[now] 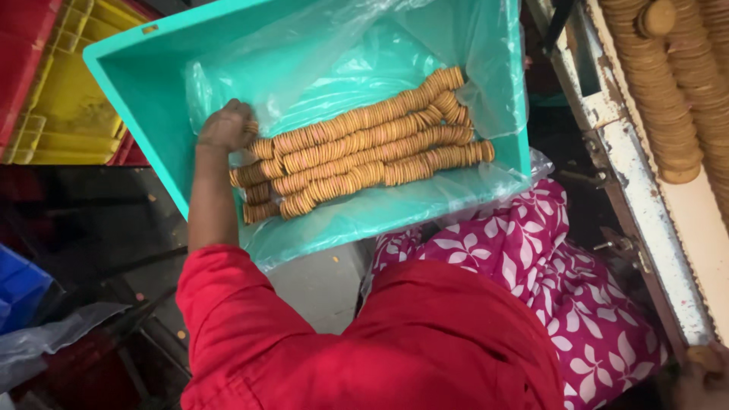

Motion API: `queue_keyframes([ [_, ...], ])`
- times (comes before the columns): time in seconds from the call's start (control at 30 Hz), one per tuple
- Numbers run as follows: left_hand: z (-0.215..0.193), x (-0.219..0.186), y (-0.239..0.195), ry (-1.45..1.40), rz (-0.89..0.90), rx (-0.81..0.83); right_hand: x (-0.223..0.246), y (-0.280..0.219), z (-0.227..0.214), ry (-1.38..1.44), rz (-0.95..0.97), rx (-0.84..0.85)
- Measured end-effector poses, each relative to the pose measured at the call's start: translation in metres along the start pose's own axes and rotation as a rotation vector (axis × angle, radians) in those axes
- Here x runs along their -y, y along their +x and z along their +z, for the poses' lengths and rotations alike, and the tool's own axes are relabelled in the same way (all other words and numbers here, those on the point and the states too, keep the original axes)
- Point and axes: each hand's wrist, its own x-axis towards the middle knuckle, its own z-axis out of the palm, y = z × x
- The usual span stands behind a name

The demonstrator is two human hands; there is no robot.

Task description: The person stacks round cookies into vertical columns on a moving conveyor belt and then transfers the stacks into a green plastic bin. The person works alongside another worker performing the same task.

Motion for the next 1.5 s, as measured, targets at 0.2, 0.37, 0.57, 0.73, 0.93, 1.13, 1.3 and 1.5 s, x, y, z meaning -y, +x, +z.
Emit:
queue_keyframes([
  [0.2, 0.002, 0.015, -0.001, 0.184, -0.099, 0.132, -0.020, 0.006, -0.004, -0.241, -0.242, -0.026],
  [0.37, 0.009, 0.021, -0.010, 0.158, -0.139, 0.347, -0.018, 0.009, 0.006, -0.191, -0.157, -0.021],
  [0.57, -0.005, 0.024, 0.005, 0.262, -0.095, 0.200, -0.015, 0.003, 0.006, -0.187, -0.128, -0.022],
  [0.73, 0.007, 0.013, -0.001, 0.335, -0.312, 0.178, -0.033, 0.005, 0.006, -0.199, -0.127, -0.012],
  [0.93, 0.039, 0.002, -0.038, 0.117, -0.384, 0.256, -0.036, -0.002, -0.003, -0.224, -0.107, -0.038],
  [1.13, 0.021, -0.022, -0.044, -0.095, -0.299, -0.028, -0.017, 0.001, 0.013, -0.210, -0.103, -0.048],
  [1.3, -0.023, -0.100, -0.019, -0.468, 0.182, -0.116, -0.003, -0.009, 0.012, -0.239, -0.081, -0.063],
  [1.5, -0.059, -0.174, 0.057, 0.045, 0.348, -0.585, 0.011, -0.007, 0.005, -0.252, -0.091, -0.070],
])
